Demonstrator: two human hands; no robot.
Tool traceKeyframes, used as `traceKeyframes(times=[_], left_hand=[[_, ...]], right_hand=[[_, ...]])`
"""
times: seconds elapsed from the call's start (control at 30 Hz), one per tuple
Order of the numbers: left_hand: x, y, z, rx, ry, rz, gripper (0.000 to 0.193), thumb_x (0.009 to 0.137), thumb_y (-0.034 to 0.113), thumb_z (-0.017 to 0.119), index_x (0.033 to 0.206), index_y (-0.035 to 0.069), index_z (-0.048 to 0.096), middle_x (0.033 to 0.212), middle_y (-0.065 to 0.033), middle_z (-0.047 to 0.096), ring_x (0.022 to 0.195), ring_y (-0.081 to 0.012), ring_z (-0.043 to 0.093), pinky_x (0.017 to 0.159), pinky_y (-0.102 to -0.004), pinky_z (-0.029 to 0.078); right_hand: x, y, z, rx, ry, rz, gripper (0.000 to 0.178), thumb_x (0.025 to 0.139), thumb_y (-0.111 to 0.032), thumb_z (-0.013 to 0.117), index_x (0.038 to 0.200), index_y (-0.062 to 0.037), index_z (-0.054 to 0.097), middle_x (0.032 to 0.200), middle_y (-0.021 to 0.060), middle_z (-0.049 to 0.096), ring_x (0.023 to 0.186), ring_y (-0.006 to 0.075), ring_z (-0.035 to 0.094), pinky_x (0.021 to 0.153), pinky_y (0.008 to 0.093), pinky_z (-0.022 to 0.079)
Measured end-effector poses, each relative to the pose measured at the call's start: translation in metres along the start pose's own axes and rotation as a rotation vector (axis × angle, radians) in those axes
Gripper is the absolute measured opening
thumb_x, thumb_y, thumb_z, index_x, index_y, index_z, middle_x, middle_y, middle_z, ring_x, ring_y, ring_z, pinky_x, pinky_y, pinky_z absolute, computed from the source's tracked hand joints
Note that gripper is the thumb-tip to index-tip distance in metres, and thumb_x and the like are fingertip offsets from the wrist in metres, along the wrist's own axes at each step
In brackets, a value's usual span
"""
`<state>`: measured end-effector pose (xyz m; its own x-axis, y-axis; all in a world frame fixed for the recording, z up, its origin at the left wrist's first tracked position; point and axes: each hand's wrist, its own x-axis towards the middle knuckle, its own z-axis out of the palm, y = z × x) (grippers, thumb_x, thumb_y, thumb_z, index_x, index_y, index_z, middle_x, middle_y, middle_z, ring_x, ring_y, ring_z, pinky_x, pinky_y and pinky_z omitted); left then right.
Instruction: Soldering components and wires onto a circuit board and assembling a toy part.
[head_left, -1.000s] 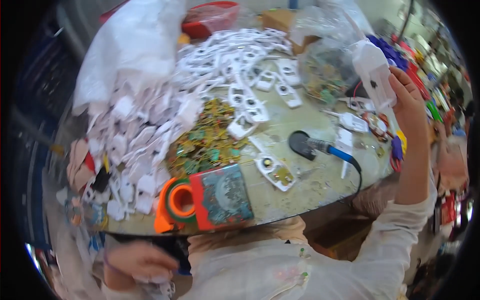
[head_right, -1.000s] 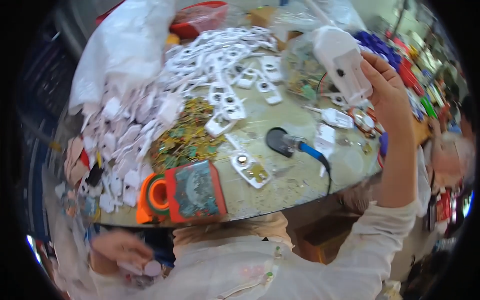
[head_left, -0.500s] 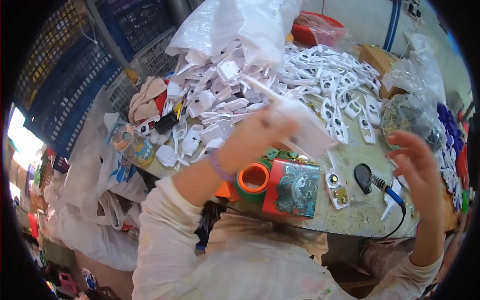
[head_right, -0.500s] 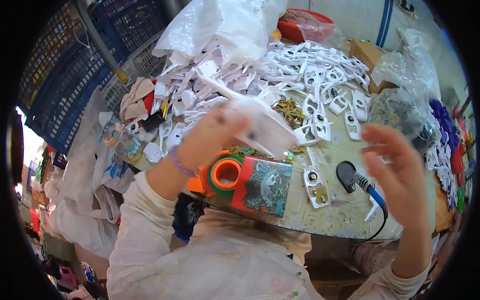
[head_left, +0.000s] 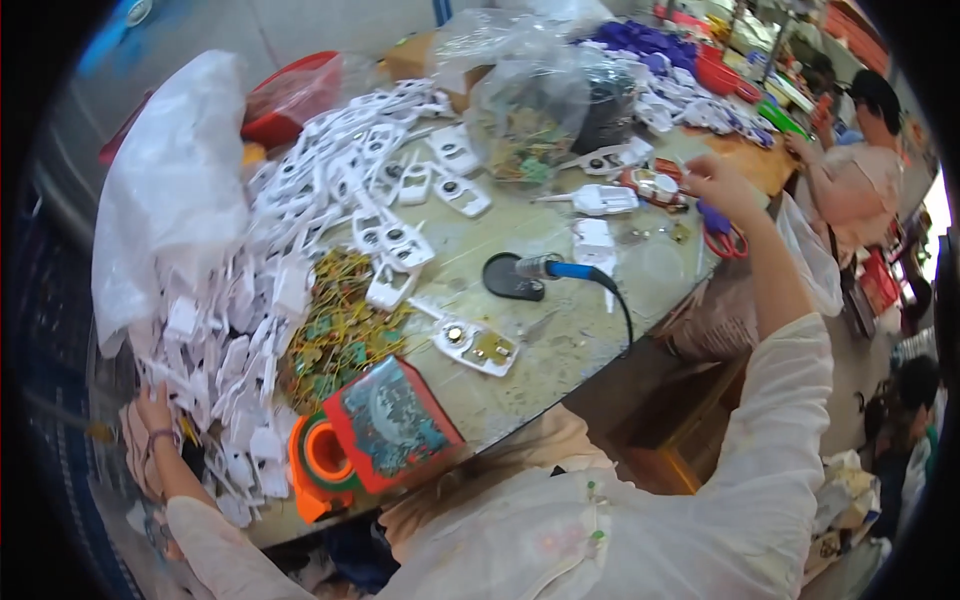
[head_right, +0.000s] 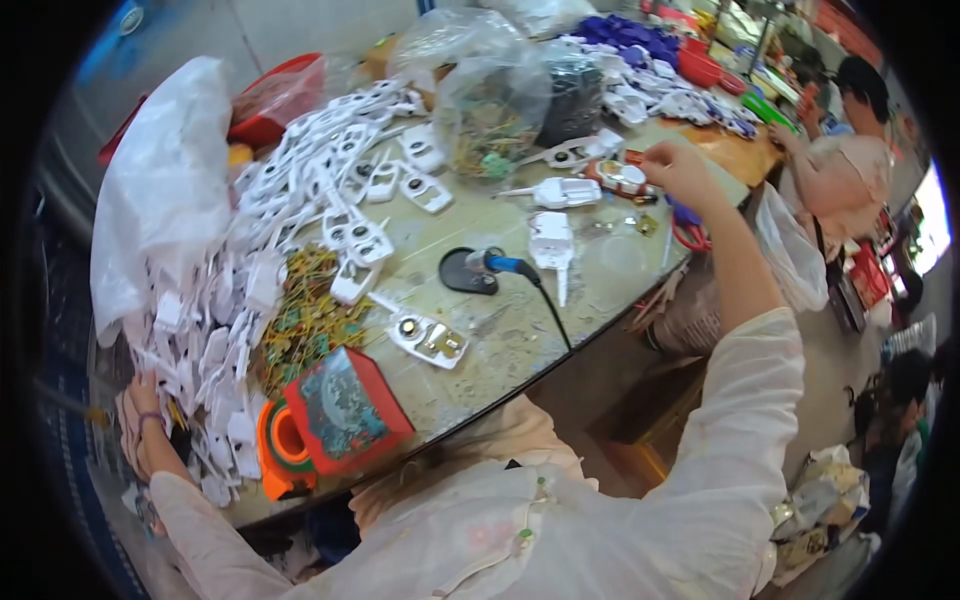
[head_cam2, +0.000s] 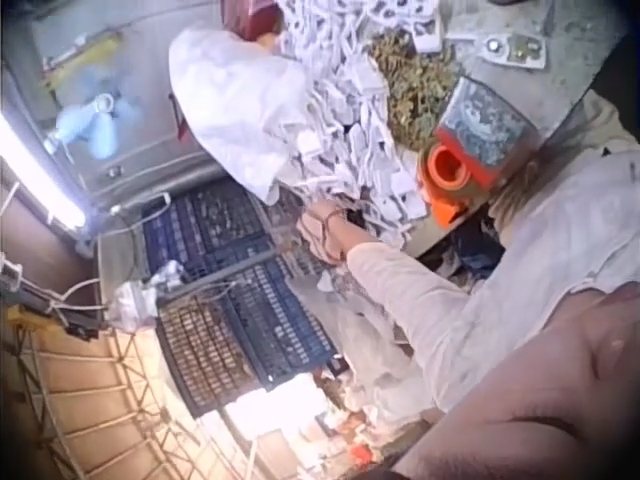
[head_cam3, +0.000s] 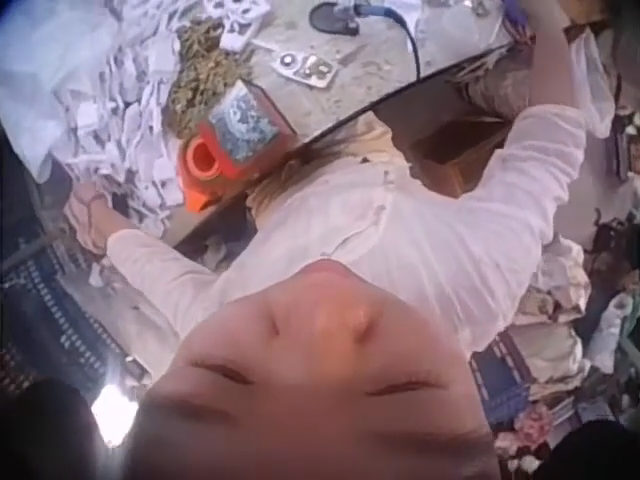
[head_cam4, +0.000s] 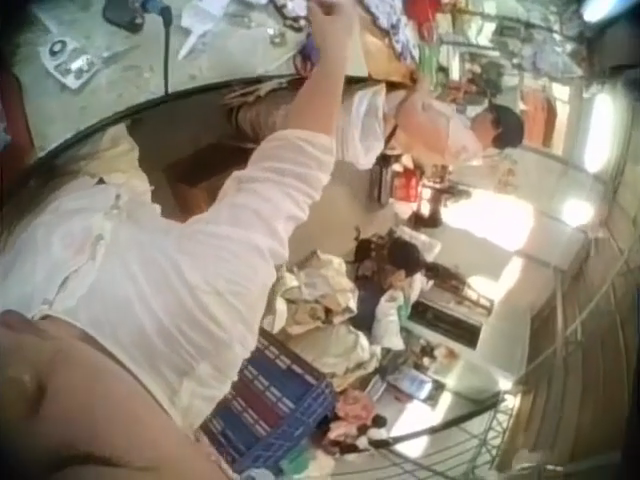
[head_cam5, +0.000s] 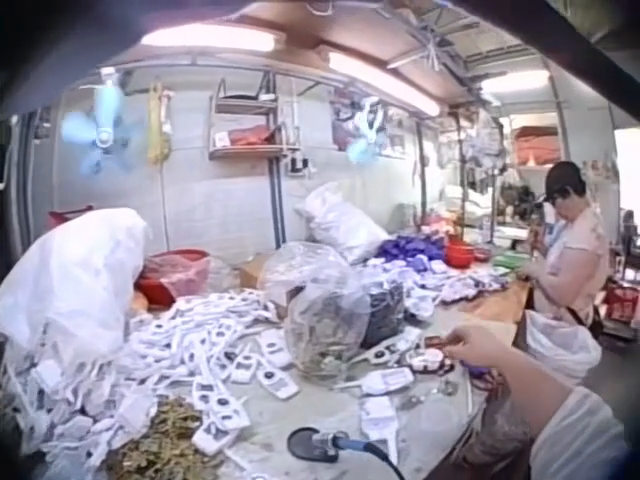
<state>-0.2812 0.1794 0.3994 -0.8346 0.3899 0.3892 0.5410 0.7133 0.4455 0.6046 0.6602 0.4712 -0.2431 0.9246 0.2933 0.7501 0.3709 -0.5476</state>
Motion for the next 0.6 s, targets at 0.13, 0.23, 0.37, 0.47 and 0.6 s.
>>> traceKeyframes(times=[0.13, 0.23, 0.37, 0.47, 0.6], left_hand=[[-0.004, -0.020, 0.015, 0.087, 0.199, -0.020, 0.060, 0.080, 0.035, 0.068, 0.118, -0.008, 0.051, 0.114, -0.0218, 0.057, 0.102, -0.0339, 0.056, 0.089, -0.0376, 0.042], [-0.003, -0.015, 0.006, -0.126, 0.240, -0.008, 0.055, 0.080, 0.027, 0.069, 0.117, -0.008, 0.049, 0.112, -0.0204, 0.057, 0.104, -0.0311, 0.055, 0.089, -0.0365, 0.043], [-0.011, -0.008, -0.007, -0.242, 0.264, -0.091, 0.056, 0.082, 0.017, 0.066, 0.126, -0.007, 0.041, 0.119, -0.0208, 0.052, 0.107, -0.0289, 0.053, 0.091, -0.0341, 0.042], [-0.024, 0.011, -0.015, -0.221, 0.296, -0.078, 0.064, 0.082, 0.015, 0.065, 0.133, -0.005, 0.032, 0.125, -0.0227, 0.047, 0.112, -0.0301, 0.050, 0.094, -0.0339, 0.040], [-0.050, 0.047, -0.021, -0.264, 0.287, 0.032, 0.060, 0.083, 0.015, 0.064, 0.133, -0.001, 0.035, 0.128, -0.0230, 0.045, 0.117, -0.0301, 0.047, 0.097, -0.0352, 0.038]], right_hand=[[-0.008, 0.038, 0.032, -0.033, -0.141, 0.005, 0.026, 0.076, -0.017, 0.067, 0.096, -0.0009, 0.065, 0.087, 0.0122, 0.067, 0.081, 0.0211, 0.064, 0.075, 0.0312, 0.050], [-0.013, 0.036, 0.042, -0.083, -0.140, -0.038, 0.023, 0.076, -0.015, 0.065, 0.096, -0.0021, 0.065, 0.090, 0.0130, 0.067, 0.083, 0.0227, 0.064, 0.074, 0.0325, 0.050], [0.006, 0.031, 0.093, -0.213, -0.176, -0.135, 0.022, 0.078, -0.018, 0.063, 0.097, -0.0073, 0.066, 0.096, 0.0103, 0.065, 0.092, 0.0310, 0.061, 0.081, 0.0401, 0.048], [0.011, 0.016, 0.120, -0.352, -0.127, -0.267, 0.025, 0.076, -0.018, 0.066, 0.098, -0.0076, 0.065, 0.093, 0.0091, 0.063, 0.093, 0.0278, 0.060, 0.079, 0.0391, 0.048], [0.029, 0.022, 0.124, -0.441, -0.163, -0.290, 0.019, 0.078, -0.023, 0.064, 0.092, -0.0111, 0.067, 0.098, 0.0091, 0.061, 0.097, 0.0287, 0.058, 0.079, 0.0420, 0.048]])
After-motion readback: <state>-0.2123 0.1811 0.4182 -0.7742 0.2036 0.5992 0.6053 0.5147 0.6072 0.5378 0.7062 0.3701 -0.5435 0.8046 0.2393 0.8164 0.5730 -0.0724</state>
